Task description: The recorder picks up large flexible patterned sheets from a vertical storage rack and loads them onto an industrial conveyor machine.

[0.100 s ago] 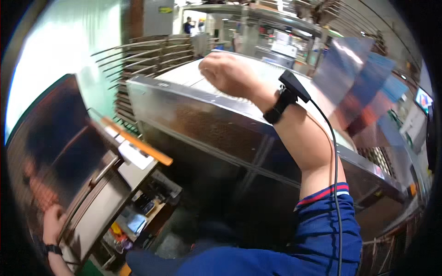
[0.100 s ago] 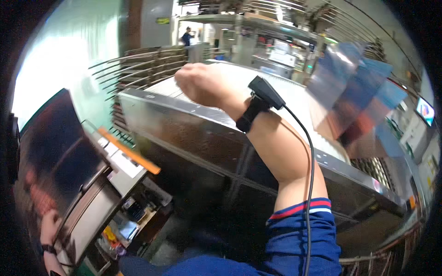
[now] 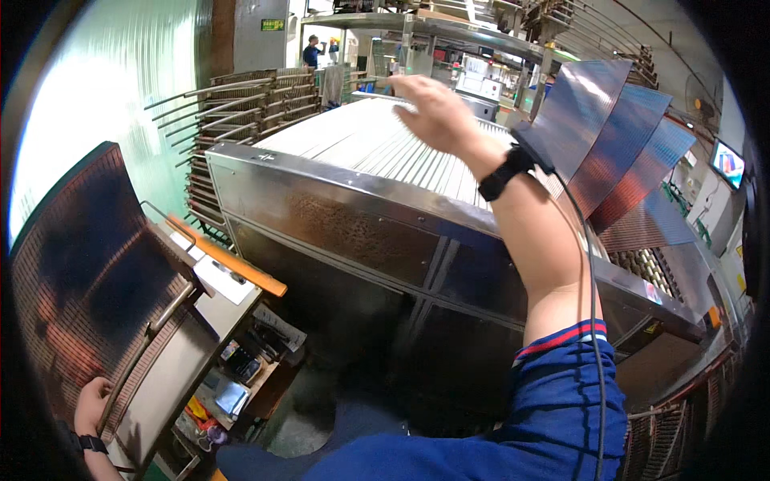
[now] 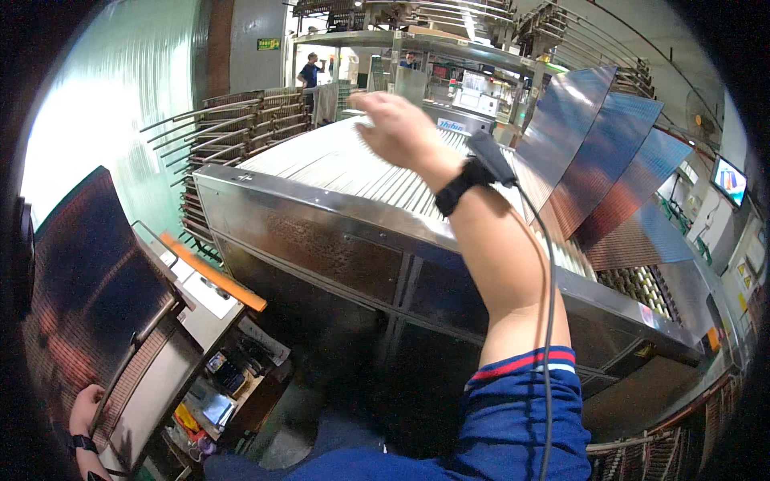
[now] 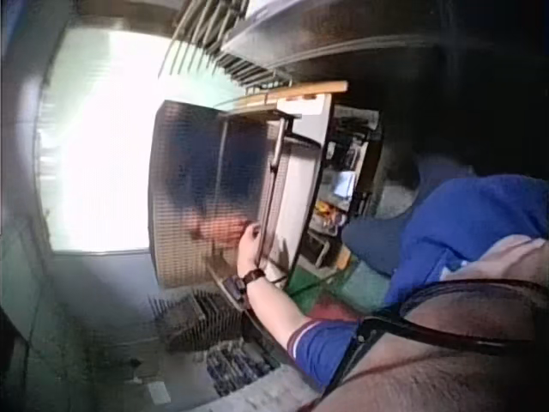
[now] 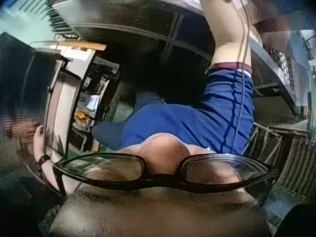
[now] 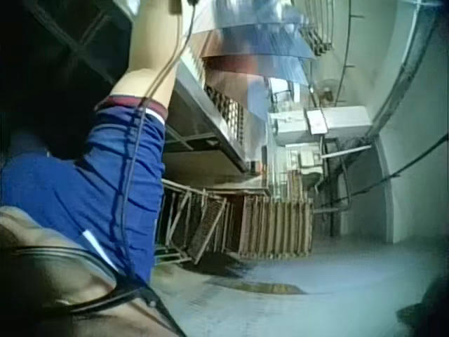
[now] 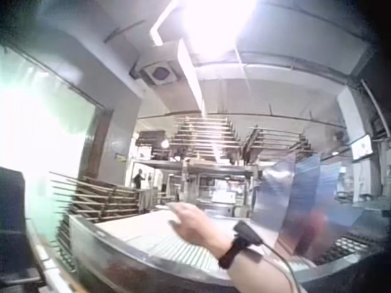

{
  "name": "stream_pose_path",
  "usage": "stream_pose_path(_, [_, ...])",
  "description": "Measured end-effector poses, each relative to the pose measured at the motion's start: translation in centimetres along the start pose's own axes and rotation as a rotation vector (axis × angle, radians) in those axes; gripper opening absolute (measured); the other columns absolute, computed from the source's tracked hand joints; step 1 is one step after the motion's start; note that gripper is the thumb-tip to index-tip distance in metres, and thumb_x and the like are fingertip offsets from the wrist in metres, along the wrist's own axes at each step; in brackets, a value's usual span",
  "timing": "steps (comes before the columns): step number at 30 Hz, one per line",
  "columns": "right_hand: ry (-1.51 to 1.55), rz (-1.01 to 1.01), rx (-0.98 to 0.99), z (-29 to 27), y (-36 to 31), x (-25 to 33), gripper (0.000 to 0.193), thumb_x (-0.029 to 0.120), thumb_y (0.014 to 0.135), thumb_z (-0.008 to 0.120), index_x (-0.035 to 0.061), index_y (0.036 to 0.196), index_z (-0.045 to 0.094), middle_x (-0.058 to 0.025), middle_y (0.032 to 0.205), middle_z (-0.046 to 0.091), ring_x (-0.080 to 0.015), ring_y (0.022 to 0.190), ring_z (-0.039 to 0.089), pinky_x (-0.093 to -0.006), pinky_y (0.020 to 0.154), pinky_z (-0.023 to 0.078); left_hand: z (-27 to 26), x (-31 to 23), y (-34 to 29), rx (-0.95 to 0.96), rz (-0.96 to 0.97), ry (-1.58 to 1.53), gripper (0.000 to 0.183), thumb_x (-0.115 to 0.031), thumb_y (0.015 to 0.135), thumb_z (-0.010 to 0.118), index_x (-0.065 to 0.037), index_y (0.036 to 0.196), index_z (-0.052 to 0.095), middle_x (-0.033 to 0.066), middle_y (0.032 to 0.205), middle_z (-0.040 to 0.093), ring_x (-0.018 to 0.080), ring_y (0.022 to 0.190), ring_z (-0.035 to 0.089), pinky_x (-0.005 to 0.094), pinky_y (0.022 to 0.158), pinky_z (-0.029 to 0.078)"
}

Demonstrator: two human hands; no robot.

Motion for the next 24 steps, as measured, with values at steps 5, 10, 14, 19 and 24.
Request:
stream_pose_path(5, [-0.286, 0.125, -0.39, -8.8, -5.1, -9.3, 0.057, 0.018, 0.091, 0.067, 0.0042, 0.143, 0.047, -0.0192, 0.141, 0.055, -0.0355, 0.13, 0.054, -0.0427, 0.114, 0.042, -0.1, -2.1, 0.0, -0.059, 0.112, -0.019, 0.021, -0.008, 0.084, 0.071, 0.003, 0.099, 0.062, 0.0134, 0.077, 0.063, 0.0212, 0.074, 0.061, 0.0347, 0.073, 0.051])
stream_pose_path(10, [-0.685, 0.239, -0.746, -16.0, -10.5, -12.0, 0.067, 0.019, 0.085, 0.069, -0.0017, 0.142, 0.041, -0.025, 0.141, 0.051, -0.0408, 0.133, 0.047, -0.0462, 0.115, 0.036, 0.3, 1.4, 0.0, -0.076, 0.117, -0.002, 0.027, -0.006, 0.081, 0.071, 0.002, 0.105, 0.061, 0.0142, 0.091, 0.062, 0.0236, 0.083, 0.061, 0.0356, 0.078, 0.05])
stream_pose_path(14, [-0.242, 1.061, -1.052, -16.2, -16.1, -19.4, 0.079, 0.028, 0.075, 0.072, -0.0137, 0.137, 0.044, -0.0352, 0.135, 0.053, -0.0454, 0.131, 0.05, -0.0457, 0.114, 0.038, 0.3, 1.0, 1.9, -0.088, 0.185, -0.021, 0.031, -0.005, 0.081, 0.07, 0.001, 0.11, 0.059, 0.0137, 0.1, 0.058, 0.0245, 0.088, 0.058, 0.0351, 0.082, 0.049])
stream_pose_path(19, [-0.242, 1.241, -0.742, -13.3, -16.6, -18.5, 0.039, 0.032, 0.089, 0.057, 0.002, 0.111, 0.069, -0.0272, 0.116, 0.07, -0.0427, 0.113, 0.066, -0.0491, 0.099, 0.051, 0.2, 3.5, 1.8, -0.086, 0.093, -0.043, 0.031, -0.003, 0.084, 0.067, 0.0, 0.113, 0.058, 0.0127, 0.102, 0.056, 0.0236, 0.092, 0.056, 0.0339, 0.086, 0.047])
stream_pose_path(24, [-0.463, 1.052, -0.68, -13.8, -16.7, -19.4, 0.042, 0.044, 0.095, 0.054, 0.0079, 0.096, 0.075, -0.0209, 0.107, 0.073, -0.0411, 0.103, 0.07, -0.0497, 0.091, 0.055, -0.4, 1.8, 0.3, -0.107, 0.164, -0.117, 0.029, -0.005, 0.087, 0.065, 0.002, 0.115, 0.06, 0.0158, 0.109, 0.063, 0.0278, 0.103, 0.061, 0.0369, 0.094, 0.048])
Point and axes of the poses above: each hand's wrist, its own y-axis towards the middle knuckle, its own z-axis out of the palm, x = y × z, the point moved 3 cm from there along y, towards the middle knuckle
